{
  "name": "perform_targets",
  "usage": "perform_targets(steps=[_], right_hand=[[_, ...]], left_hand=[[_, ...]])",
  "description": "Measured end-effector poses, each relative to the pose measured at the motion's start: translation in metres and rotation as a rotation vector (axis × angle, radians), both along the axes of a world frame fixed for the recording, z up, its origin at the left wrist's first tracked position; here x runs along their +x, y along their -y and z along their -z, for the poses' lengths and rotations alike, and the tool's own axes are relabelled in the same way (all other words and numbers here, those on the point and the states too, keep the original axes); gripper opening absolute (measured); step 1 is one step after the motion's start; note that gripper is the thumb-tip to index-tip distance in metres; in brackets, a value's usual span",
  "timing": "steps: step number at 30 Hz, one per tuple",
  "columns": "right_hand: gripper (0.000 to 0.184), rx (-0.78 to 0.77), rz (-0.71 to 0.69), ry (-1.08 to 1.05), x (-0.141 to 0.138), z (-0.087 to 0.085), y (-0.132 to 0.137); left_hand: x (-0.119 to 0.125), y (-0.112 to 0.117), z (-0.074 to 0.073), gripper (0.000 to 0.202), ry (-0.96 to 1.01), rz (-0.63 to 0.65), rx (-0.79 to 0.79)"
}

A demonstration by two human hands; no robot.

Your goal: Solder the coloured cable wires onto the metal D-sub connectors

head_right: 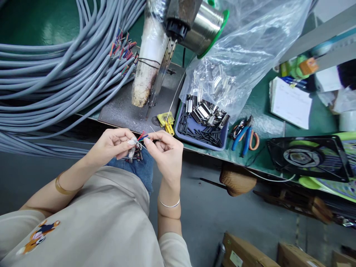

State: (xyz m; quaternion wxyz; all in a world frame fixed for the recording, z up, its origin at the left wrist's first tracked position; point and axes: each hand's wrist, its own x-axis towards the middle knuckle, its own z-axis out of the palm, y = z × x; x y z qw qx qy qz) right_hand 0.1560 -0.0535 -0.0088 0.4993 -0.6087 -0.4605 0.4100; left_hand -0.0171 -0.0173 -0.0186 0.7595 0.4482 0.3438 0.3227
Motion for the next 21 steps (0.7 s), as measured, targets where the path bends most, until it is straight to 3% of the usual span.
perform_targets(steps=[21], right_hand=[[0.008,-0.028,-0.074,-0.016,0.0042,-0.0032,-0.0008]], left_hand=[[-0.0042,-0.0010,0.0028,0.042,0.051,0.077,0.023]])
